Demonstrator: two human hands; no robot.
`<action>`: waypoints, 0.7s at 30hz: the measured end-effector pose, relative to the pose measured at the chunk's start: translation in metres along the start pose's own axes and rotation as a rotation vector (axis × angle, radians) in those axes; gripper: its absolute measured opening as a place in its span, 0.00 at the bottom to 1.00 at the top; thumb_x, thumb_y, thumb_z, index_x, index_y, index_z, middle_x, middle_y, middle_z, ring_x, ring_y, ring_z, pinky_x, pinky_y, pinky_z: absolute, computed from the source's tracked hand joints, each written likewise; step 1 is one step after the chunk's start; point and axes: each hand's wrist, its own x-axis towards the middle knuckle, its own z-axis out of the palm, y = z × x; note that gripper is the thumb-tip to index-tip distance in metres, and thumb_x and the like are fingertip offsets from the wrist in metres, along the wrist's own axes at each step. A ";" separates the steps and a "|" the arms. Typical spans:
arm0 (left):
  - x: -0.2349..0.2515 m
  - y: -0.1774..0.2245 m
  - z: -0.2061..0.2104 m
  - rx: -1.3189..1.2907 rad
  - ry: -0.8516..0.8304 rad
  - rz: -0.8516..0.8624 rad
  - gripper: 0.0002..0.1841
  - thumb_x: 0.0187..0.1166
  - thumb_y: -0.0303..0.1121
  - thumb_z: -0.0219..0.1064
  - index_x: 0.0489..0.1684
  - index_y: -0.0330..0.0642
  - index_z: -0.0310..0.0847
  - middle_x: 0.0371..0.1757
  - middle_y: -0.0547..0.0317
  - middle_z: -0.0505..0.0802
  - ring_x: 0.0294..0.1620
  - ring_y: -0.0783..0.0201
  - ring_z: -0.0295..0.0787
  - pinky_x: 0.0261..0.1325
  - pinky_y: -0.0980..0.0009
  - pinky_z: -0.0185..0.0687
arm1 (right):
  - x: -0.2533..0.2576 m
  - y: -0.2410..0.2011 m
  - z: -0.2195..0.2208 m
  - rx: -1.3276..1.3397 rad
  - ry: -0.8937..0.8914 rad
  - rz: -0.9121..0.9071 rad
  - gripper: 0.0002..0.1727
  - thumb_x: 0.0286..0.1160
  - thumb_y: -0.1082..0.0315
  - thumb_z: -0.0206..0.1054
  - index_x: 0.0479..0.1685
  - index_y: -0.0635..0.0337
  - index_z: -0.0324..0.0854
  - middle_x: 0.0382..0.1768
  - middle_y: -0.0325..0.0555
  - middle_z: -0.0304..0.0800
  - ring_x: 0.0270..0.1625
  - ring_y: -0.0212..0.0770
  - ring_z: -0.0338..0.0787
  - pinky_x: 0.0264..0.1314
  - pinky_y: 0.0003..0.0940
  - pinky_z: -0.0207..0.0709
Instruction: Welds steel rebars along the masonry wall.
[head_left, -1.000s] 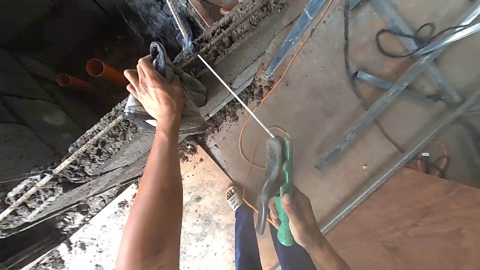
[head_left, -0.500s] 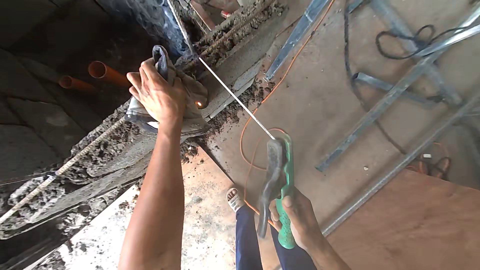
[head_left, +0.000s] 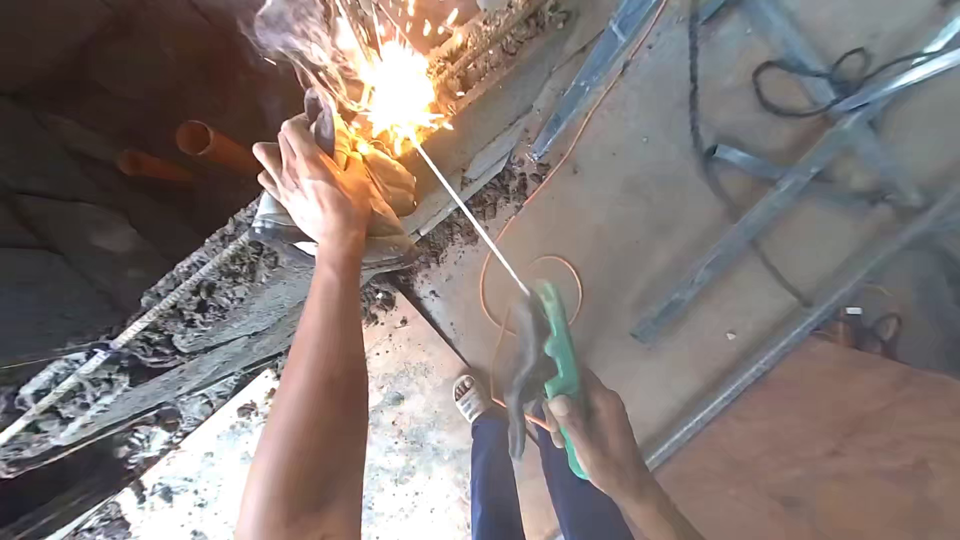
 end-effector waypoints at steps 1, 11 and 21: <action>0.001 0.004 -0.005 0.004 -0.039 -0.021 0.31 0.66 0.51 0.71 0.72 0.54 0.79 0.68 0.57 0.90 0.75 0.46 0.78 0.72 0.41 0.69 | 0.000 0.000 0.001 0.020 -0.007 0.021 0.36 0.76 0.28 0.59 0.55 0.55 0.81 0.21 0.35 0.83 0.16 0.34 0.82 0.15 0.36 0.83; 0.001 0.009 -0.008 0.031 -0.037 -0.015 0.31 0.65 0.49 0.72 0.71 0.48 0.79 0.67 0.53 0.90 0.74 0.45 0.79 0.69 0.41 0.70 | -0.001 -0.014 0.002 0.578 -0.064 0.174 0.33 0.76 0.31 0.62 0.50 0.57 0.77 0.18 0.40 0.80 0.15 0.36 0.82 0.16 0.32 0.82; 0.000 0.007 -0.010 -0.009 -0.066 -0.017 0.31 0.67 0.48 0.71 0.73 0.49 0.79 0.68 0.52 0.89 0.76 0.42 0.77 0.72 0.37 0.68 | 0.008 -0.002 -0.011 -0.346 0.060 -0.150 0.33 0.75 0.32 0.63 0.50 0.55 0.87 0.27 0.31 0.89 0.27 0.23 0.87 0.28 0.28 0.85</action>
